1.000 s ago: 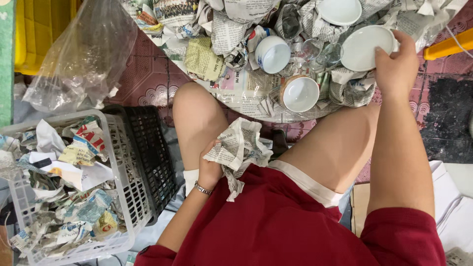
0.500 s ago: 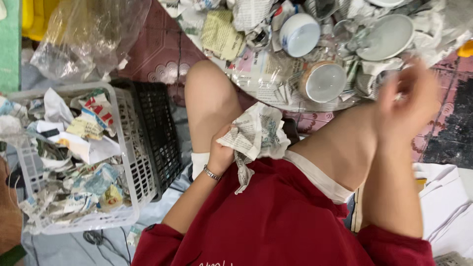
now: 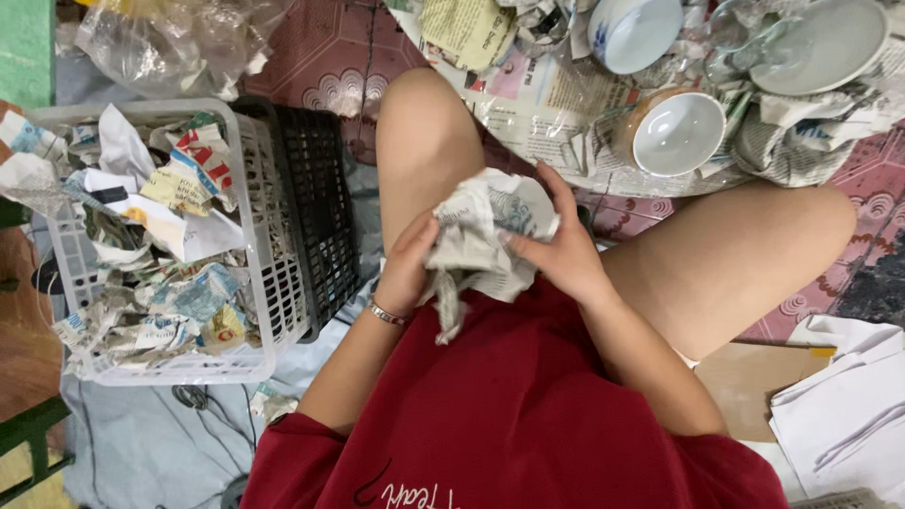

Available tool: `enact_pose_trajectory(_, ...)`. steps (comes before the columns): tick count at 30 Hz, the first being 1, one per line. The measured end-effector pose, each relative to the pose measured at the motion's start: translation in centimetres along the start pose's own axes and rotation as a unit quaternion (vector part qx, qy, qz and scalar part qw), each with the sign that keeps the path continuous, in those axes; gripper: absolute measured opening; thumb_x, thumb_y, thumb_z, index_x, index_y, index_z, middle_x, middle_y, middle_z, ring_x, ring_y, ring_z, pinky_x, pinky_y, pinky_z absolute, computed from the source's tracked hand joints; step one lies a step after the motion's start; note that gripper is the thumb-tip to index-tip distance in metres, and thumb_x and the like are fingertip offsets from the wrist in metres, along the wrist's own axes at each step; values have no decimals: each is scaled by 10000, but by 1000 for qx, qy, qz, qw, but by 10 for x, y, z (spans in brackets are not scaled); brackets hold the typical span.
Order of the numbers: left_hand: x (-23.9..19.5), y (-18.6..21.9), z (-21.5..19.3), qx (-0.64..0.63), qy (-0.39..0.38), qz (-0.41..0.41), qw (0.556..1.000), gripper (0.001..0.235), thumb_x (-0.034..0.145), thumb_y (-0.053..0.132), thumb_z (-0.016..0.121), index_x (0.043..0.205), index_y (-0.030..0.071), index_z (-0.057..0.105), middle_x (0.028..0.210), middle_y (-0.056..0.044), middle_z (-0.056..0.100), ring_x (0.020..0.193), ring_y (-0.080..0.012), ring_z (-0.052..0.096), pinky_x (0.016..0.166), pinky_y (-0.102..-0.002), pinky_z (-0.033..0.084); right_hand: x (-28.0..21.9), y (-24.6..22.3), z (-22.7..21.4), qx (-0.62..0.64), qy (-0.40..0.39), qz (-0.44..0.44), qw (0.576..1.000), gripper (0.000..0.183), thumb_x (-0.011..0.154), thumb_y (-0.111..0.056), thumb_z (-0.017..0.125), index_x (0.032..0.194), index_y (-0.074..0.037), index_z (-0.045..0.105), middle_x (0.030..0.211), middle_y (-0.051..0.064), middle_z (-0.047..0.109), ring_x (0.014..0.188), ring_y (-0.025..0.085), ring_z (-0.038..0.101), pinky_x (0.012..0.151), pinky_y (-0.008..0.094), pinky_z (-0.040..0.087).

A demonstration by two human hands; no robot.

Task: The person sits on the floor and wraps several ceramic bowls and cups with newspaper. They fold the paper around each item and place the wrapped objects into a pile.

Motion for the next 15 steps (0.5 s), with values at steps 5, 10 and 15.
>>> enact_pose_trajectory(5, 5, 49, -29, 370, 20, 56, 927, 508, 1033, 361, 443, 1388, 18, 562, 1272, -96, 670, 1121, -220, 648, 976, -363, 544, 2, 30, -7, -86, 40, 72, 993, 474, 934, -76, 743, 1384, -17, 604, 1238, 89, 719, 1173, 164, 643, 1014, 304, 504)
enact_pose_trajectory(10, -39, 136, -38, 179, 176, 234, 939, 581, 1116, 517, 296, 1310, 60, 598, 1173, -120, 740, 1091, -241, 704, 977, -389, 557, 3, 14, -11, -120, 52, 30, 991, 471, 942, -54, 670, 1405, -24, 589, 1250, 93, 716, 1162, 156, 647, 1015, 290, 494)
enact_pose_trajectory(15, -85, 199, 36, 417, 155, 380, 811, 294, 1116, 295, 559, 1302, 80, 635, 1235, -120, 709, 1143, -261, 682, 1021, -376, 535, 5, 9, -11, -95, 29, 33, 994, 449, 983, -73, 650, 1421, -26, 569, 1302, 87, 698, 1201, 148, 632, 1025, 282, 482)
Point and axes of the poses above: each hand's wrist, its own x-axis towards the middle knuckle, its own z-axis out of the palm, y = z × x, the point moved 9 cm from there along x, towards the middle knuckle
